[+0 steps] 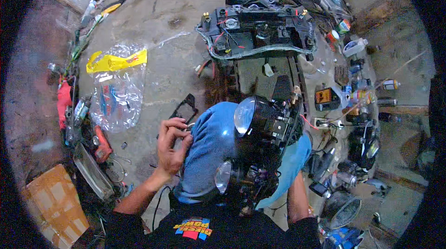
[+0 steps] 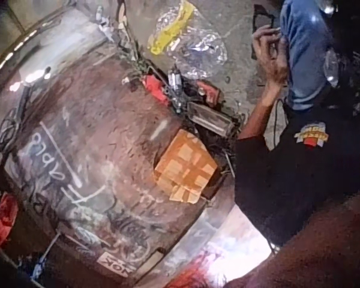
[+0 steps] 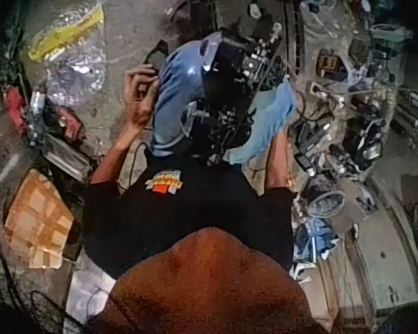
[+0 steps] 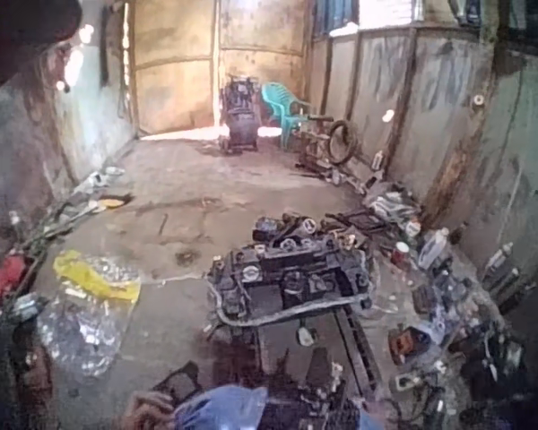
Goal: Repairing or modifying a motorcycle headlight assembly by connecting wires and assembling parts.
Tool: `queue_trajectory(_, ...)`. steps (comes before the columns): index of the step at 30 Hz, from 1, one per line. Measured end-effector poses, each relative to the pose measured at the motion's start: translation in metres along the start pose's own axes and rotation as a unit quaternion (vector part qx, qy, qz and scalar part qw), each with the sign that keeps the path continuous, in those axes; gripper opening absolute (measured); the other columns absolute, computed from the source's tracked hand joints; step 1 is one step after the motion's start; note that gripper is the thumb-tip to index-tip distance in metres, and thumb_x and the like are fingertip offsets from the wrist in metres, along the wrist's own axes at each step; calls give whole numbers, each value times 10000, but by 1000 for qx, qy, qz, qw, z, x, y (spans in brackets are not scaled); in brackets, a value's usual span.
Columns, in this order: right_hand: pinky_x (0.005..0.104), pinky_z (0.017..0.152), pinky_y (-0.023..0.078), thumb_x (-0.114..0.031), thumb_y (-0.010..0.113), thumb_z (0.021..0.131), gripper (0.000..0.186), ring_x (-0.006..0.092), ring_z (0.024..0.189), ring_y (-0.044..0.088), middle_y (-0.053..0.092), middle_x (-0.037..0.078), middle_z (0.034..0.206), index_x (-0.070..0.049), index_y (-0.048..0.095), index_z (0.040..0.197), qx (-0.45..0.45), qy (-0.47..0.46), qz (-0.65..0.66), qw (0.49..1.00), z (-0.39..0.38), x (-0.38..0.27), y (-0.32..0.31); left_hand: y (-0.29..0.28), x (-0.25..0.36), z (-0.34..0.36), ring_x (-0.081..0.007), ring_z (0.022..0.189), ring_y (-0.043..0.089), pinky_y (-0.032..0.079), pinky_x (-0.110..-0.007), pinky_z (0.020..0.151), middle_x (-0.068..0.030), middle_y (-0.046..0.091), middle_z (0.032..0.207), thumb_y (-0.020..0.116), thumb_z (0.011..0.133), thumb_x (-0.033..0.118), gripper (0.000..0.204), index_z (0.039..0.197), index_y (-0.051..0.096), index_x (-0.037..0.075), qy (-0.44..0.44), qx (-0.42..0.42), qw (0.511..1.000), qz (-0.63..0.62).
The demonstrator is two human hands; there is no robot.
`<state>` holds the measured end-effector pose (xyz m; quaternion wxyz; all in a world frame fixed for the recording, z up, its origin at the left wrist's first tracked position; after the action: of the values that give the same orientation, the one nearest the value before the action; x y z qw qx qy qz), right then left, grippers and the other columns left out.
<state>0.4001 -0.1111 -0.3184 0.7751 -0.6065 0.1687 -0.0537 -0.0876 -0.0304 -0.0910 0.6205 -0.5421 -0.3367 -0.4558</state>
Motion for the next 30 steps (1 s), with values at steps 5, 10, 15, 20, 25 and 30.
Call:
queue_trajectory(5,359,855,523,-136,729,933,231,225,944,655,710,93,1063,11,723,1111,44,97,164,981,20,-52,-65,-13,27,34,-315,1167,565,445,-470,1025,-149,590,1186,714,967,367,320,830,738,79,104,56,993,-30)
queue_trajectory(10,330,915,506,-123,719,975,172,183,962,638,712,69,1027,22,720,1067,180,104,262,942,89,-114,-229,-22,112,65,-266,1022,598,483,-422,905,-64,643,1072,729,940,417,271,978,798,158,293,19,952,80)
queue_trajectory(15,368,870,490,8,737,848,106,220,895,613,681,83,965,-2,703,947,124,-91,292,944,93,-227,-367,3,173,83,-204,823,617,484,-341,698,-32,650,1037,810,833,259,182,1001,799,190,402,-54,914,10)
queue_trajectory(20,384,793,465,17,800,744,218,270,848,619,689,81,895,-48,751,946,-9,-263,209,942,93,-303,-394,12,186,90,-169,679,619,448,-315,561,-12,689,994,827,743,202,333,1073,788,182,428,-84,900,-5)
queue_trajectory(25,382,759,445,-3,818,743,234,244,822,617,696,55,916,-62,761,962,-32,-290,211,933,90,-323,-385,15,180,73,-170,702,614,470,-305,582,-17,673,956,788,794,157,231,1018,743,126,389,-93,916,37)
queue_trajectory(30,374,778,452,28,796,729,229,271,845,597,693,96,918,-24,725,941,-58,-309,180,932,84,-330,-380,16,166,61,-187,736,624,506,-317,628,-34,662,945,766,789,141,252,1027,714,76,364,-92,926,44)
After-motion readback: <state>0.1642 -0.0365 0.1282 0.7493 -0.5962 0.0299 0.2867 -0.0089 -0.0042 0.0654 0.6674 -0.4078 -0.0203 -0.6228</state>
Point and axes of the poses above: each hand's wrist, its own z-axis towards the middle knuckle, its own y-axis out of the palm, x = y × z, the point moved 4 cm from there along z, towards the middle knuckle
